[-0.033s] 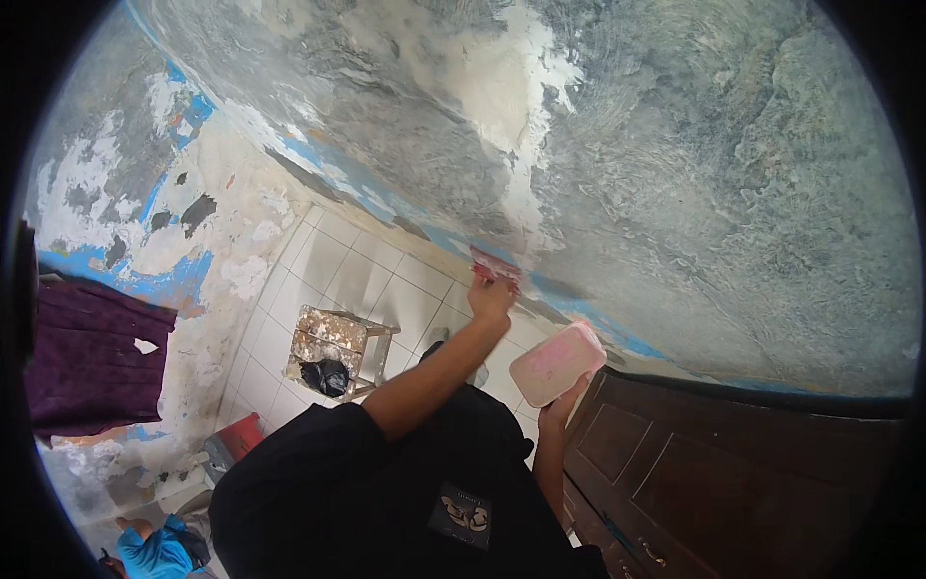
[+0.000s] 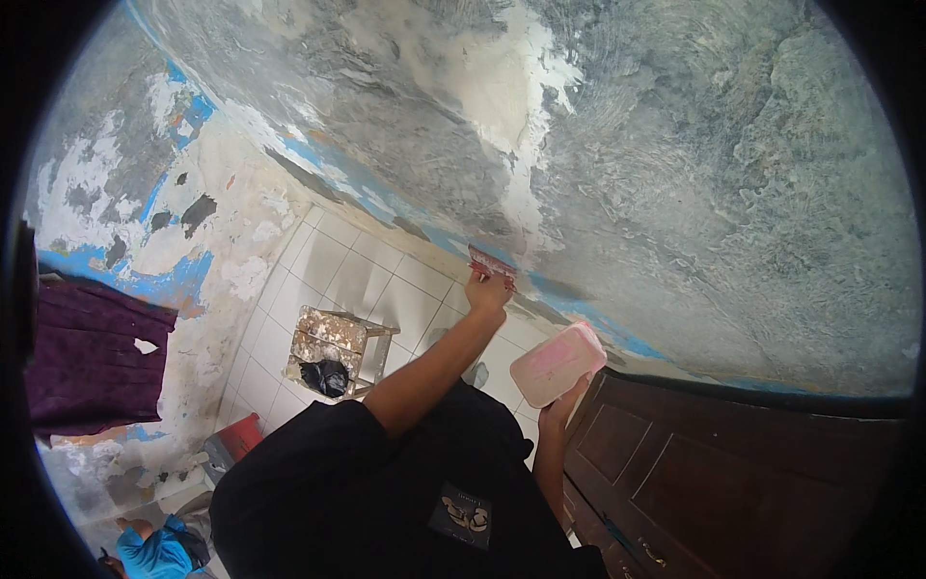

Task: The person applies plaster putty to a damaged ceiling or wall using a putty knife.

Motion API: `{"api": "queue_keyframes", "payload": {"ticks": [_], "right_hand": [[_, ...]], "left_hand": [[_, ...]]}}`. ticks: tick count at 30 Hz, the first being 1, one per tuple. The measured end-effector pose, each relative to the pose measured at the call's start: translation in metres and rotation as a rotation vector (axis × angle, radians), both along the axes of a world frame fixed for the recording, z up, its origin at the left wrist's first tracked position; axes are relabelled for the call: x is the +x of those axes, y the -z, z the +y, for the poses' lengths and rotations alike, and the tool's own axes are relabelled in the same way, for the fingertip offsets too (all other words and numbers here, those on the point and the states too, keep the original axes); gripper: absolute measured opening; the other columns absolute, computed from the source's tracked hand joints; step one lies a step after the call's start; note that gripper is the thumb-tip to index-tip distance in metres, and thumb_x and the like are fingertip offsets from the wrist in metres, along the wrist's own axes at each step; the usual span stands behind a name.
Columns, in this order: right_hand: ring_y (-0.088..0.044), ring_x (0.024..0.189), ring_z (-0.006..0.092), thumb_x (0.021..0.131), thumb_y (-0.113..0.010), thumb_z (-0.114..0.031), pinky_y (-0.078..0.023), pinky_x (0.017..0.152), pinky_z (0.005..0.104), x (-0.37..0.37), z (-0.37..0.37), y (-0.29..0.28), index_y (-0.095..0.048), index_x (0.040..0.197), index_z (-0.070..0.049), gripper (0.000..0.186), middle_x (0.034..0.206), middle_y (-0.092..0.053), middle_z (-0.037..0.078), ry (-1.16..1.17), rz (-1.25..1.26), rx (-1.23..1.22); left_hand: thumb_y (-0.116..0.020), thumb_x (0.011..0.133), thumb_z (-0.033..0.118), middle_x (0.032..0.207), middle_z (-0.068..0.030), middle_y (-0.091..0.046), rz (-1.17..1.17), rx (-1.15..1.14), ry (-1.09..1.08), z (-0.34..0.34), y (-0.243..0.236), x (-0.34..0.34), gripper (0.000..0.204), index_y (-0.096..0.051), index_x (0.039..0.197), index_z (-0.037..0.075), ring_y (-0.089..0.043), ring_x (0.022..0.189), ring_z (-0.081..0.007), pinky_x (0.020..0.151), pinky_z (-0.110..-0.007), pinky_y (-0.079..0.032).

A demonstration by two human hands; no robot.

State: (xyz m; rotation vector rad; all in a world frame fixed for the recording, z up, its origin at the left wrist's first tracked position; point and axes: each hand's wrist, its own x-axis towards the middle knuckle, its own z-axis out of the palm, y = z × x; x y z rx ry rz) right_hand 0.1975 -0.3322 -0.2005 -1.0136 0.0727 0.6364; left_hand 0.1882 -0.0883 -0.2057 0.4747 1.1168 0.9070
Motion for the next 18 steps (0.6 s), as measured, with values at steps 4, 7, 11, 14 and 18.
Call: {"api": "queue_keyframes", "payload": {"ticks": [4, 7, 11, 14, 18], "right_hand": [[-0.043, 0.137, 0.0304, 0.102, -0.039, -0.060, -0.039, 0.112, 0.0459, 0.002, -0.005, -0.007, -0.029, 0.152, -0.009, 0.072, 0.148, -0.043, 0.012, 0.057, -0.060, -0.055], [-0.043, 0.138, 0.0290, 0.104, -0.036, -0.055, -0.036, 0.115, 0.0455, 0.001, -0.003, -0.013, -0.029, 0.153, -0.012, 0.065, 0.151, -0.041, 0.010, 0.013, -0.068, -0.022], [-0.042, 0.139, 0.0286, 0.105, -0.036, -0.053, -0.035, 0.115, 0.0448, 0.003, -0.001, 0.001, -0.029, 0.154, -0.012, 0.064, 0.152, -0.041, 0.009, 0.001, -0.034, -0.007], [-0.047, 0.134, 0.0283, 0.103, -0.035, -0.060, -0.038, 0.112, 0.0435, -0.004, 0.008, -0.012, -0.033, 0.150, -0.010, 0.069, 0.147, -0.045, 0.011, 0.028, 0.013, -0.105], [-0.048, 0.133, 0.0259, 0.102, -0.036, -0.060, -0.038, 0.112, 0.0409, -0.002, 0.012, 0.003, -0.033, 0.150, -0.009, 0.070, 0.144, -0.049, 0.011, -0.022, 0.012, -0.157]], "left_hand": [[-0.059, 0.086, -0.006, 0.087, -0.0047, -0.060, -0.133, -0.118, 0.090, 0.019, -0.020, 0.028, 0.041, -0.051, 0.122, 0.011, -0.059, 0.074, -0.0164, 0.062, -0.032, -0.050], [-0.060, 0.086, -0.007, 0.093, -0.0021, -0.059, -0.180, -0.025, 0.012, 0.010, -0.062, 0.049, 0.045, -0.053, 0.126, 0.013, -0.058, 0.077, -0.0144, 0.064, -0.032, -0.050], [-0.061, 0.087, -0.005, 0.098, 0.0006, -0.058, -0.223, -0.008, -0.009, -0.022, -0.124, 0.068, 0.044, -0.055, 0.127, 0.013, -0.058, 0.082, -0.0128, 0.066, -0.030, -0.050], [-0.063, 0.088, -0.003, 0.098, 0.0012, -0.058, -0.314, -0.063, 0.027, -0.053, -0.187, 0.059, 0.035, -0.059, 0.120, 0.011, -0.057, 0.083, -0.0115, 0.068, -0.028, -0.049], [-0.064, 0.091, 0.001, 0.101, -0.0006, -0.061, -0.429, -0.015, 0.176, -0.081, -0.252, 0.031, 0.025, -0.062, 0.116, 0.004, -0.057, 0.085, -0.0092, 0.070, -0.026, -0.050]]}}
